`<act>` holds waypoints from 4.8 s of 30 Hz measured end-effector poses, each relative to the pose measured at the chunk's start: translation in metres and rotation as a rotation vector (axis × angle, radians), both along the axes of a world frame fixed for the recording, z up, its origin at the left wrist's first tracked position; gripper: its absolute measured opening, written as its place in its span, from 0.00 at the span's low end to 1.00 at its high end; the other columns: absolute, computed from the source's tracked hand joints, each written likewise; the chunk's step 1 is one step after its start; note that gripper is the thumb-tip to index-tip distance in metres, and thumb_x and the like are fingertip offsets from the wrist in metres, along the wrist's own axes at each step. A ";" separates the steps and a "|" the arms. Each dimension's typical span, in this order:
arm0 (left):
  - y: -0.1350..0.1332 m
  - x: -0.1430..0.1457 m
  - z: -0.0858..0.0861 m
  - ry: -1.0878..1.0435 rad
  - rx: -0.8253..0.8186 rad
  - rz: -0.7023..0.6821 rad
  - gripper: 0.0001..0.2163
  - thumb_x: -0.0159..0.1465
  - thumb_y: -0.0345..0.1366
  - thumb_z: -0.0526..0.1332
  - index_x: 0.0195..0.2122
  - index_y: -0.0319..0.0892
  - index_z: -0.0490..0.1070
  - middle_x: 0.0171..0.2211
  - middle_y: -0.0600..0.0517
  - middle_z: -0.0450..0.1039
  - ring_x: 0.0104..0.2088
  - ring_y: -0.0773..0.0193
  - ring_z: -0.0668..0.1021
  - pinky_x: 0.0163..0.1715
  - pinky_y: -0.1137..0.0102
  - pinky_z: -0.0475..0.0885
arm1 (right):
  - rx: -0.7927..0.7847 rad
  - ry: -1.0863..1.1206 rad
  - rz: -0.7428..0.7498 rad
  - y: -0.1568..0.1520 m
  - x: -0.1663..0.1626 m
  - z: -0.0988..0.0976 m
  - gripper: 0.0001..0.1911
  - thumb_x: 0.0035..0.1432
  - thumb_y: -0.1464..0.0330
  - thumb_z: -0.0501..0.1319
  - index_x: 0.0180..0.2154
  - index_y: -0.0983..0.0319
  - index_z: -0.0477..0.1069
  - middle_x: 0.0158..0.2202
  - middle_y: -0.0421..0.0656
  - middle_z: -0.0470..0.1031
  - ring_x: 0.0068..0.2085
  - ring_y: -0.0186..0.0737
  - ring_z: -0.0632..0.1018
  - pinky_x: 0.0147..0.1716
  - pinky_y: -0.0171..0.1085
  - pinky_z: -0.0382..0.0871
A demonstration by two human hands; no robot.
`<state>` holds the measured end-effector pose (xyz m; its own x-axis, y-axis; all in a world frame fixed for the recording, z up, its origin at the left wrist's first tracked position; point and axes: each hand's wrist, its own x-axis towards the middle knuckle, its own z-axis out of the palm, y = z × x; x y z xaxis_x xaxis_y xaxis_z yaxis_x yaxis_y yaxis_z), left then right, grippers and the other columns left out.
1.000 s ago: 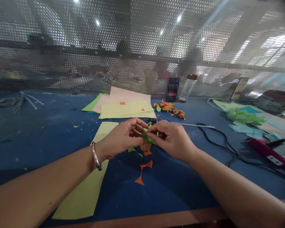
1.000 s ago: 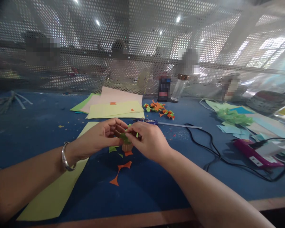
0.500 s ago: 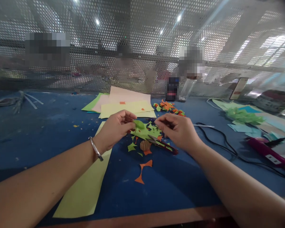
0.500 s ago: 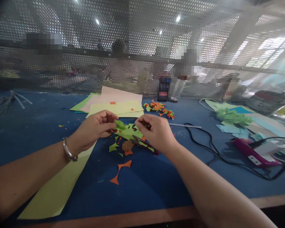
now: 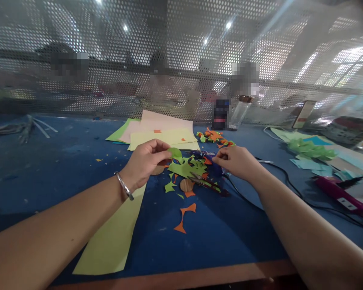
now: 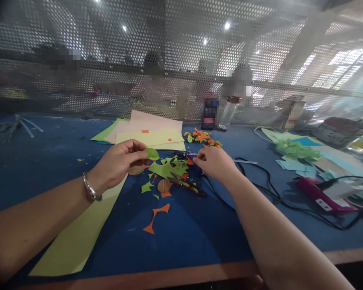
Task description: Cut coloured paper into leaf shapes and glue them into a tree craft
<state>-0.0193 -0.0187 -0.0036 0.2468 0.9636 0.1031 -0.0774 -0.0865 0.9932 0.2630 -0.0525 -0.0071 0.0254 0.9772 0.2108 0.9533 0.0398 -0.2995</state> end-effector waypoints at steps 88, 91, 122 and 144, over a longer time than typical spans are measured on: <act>0.011 -0.003 -0.015 0.216 0.104 -0.002 0.03 0.56 0.35 0.69 0.29 0.43 0.77 0.26 0.49 0.77 0.24 0.65 0.77 0.22 0.72 0.68 | 0.112 0.363 0.266 -0.024 -0.039 0.005 0.04 0.51 0.66 0.57 0.27 0.59 0.62 0.23 0.37 0.61 0.28 0.36 0.63 0.26 0.36 0.57; 0.012 -0.004 -0.015 0.225 0.123 0.002 0.02 0.55 0.34 0.69 0.29 0.43 0.77 0.26 0.49 0.77 0.25 0.65 0.77 0.23 0.72 0.68 | 0.102 0.343 0.266 -0.025 -0.041 0.006 0.06 0.50 0.65 0.56 0.26 0.58 0.59 0.21 0.35 0.58 0.26 0.34 0.61 0.24 0.36 0.55; 0.008 -0.002 -0.013 0.217 0.058 -0.046 0.03 0.55 0.33 0.68 0.29 0.42 0.75 0.23 0.50 0.73 0.19 0.70 0.70 0.17 0.75 0.59 | 0.119 0.258 0.223 -0.025 -0.041 0.006 0.10 0.50 0.66 0.56 0.22 0.57 0.54 0.18 0.33 0.54 0.22 0.32 0.58 0.22 0.37 0.50; -0.003 -0.001 0.005 0.141 -0.182 -0.037 0.01 0.58 0.30 0.67 0.29 0.41 0.77 0.29 0.50 0.76 0.29 0.67 0.77 0.25 0.75 0.67 | -0.070 0.453 -0.085 -0.004 -0.020 -0.002 0.22 0.56 0.53 0.64 0.19 0.61 0.66 0.17 0.42 0.71 0.20 0.35 0.70 0.23 0.37 0.60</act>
<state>-0.0198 -0.0218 0.0014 0.2820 0.9532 -0.1092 0.0636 0.0950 0.9934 0.2432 -0.0567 -0.0088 0.1800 0.9791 0.0942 0.7252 -0.0674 -0.6853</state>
